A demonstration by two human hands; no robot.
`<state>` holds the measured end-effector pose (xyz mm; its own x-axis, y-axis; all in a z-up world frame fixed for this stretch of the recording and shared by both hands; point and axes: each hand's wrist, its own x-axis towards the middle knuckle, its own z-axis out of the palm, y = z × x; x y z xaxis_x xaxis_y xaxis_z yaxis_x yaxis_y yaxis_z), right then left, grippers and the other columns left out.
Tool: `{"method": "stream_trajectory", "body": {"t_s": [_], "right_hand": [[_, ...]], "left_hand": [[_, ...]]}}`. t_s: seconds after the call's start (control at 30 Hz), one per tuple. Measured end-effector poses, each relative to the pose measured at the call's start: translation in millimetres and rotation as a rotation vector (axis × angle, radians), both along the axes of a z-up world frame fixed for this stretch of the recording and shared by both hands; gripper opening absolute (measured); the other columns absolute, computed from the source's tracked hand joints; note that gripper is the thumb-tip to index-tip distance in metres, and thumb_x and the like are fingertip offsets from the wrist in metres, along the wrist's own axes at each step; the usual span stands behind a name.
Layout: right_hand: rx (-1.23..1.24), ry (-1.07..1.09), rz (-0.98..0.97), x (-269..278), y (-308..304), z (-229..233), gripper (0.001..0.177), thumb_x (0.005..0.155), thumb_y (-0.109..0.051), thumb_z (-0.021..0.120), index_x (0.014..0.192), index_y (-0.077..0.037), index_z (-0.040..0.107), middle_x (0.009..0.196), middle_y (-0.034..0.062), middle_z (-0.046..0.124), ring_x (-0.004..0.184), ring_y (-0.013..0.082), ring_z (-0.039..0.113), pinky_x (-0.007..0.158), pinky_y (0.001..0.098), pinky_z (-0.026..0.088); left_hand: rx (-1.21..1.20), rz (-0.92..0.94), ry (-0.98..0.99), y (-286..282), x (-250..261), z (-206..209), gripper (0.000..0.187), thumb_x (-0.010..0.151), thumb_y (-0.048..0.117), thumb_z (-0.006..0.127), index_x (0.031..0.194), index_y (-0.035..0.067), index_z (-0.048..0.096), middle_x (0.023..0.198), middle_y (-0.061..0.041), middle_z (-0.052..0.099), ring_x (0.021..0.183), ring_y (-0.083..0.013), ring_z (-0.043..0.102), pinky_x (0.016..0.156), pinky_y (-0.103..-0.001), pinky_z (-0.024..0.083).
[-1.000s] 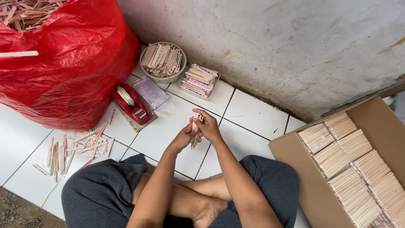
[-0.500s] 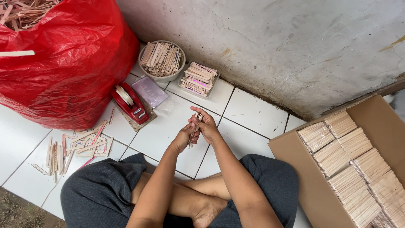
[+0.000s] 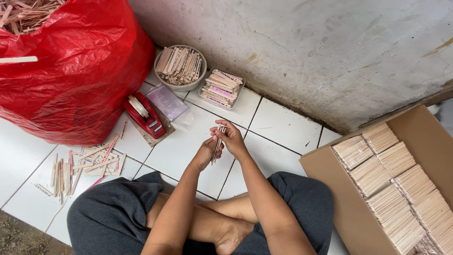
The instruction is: Sorting and packing wooden sticks from a large red bag and the floor into a cardboard box.
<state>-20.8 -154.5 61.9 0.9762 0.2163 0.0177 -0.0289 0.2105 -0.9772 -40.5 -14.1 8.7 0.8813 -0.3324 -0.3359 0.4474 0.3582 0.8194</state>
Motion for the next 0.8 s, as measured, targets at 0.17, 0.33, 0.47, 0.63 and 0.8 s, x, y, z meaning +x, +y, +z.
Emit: {"method": "stream_trajectory", "body": {"t_s": [0.17,0.33,0.47,0.63,0.8], "right_hand": [[-0.017,-0.022,-0.001,-1,0,-5,0.042,0.098,-0.009,0.067,0.139,-0.006,0.057,0.107,0.0164,0.075,0.096,0.0166,0.073,0.089,0.0279,0.056],[0.023,0.065,0.031,2,-6,-7,0.047,0.099,-0.008,0.064,0.144,-0.01,0.053,0.117,0.0143,0.073,0.101,0.0147,0.072,0.088,0.0266,0.059],[0.0,0.115,0.074,3,-17,2,0.067,0.091,0.0,0.063,0.153,-0.013,0.044,0.137,0.0077,0.062,0.111,0.0115,0.064,0.096,0.0251,0.056],[-0.149,0.081,0.346,1,-20,0,0.124,0.064,0.009,0.087,0.165,-0.026,0.025,0.166,0.0038,0.025,0.129,0.0218,0.043,0.112,0.0378,0.041],[-0.702,-0.054,0.471,-21,-1,62,0.16,0.048,-0.021,0.102,0.164,-0.019,-0.008,0.166,0.0224,-0.025,0.146,0.0443,0.029,0.118,0.0435,0.042]], "left_hand": [[0.092,-0.008,-0.047,2,1,-6,0.037,0.112,0.036,0.036,0.101,0.01,0.061,0.075,-0.006,0.051,0.057,-0.0148,0.05,0.054,-0.028,0.049],[0.114,-0.045,-0.088,-2,-2,6,0.033,0.113,0.033,0.035,0.114,0.009,0.058,0.078,-0.003,0.047,0.059,-0.0127,0.047,0.054,-0.025,0.047],[0.107,-0.007,-0.118,-2,-4,24,0.026,0.112,0.027,0.04,0.119,0.007,0.054,0.082,-0.003,0.048,0.062,-0.0134,0.051,0.057,-0.026,0.05],[0.173,0.056,-0.09,5,1,19,0.03,0.111,0.032,0.04,0.121,0.008,0.056,0.087,-0.003,0.058,0.067,-0.013,0.059,0.061,-0.026,0.054],[-0.064,0.161,0.097,10,5,25,0.027,0.109,0.03,0.046,0.117,0.006,0.056,0.08,-0.004,0.059,0.063,-0.0153,0.07,0.059,-0.027,0.066]]}}
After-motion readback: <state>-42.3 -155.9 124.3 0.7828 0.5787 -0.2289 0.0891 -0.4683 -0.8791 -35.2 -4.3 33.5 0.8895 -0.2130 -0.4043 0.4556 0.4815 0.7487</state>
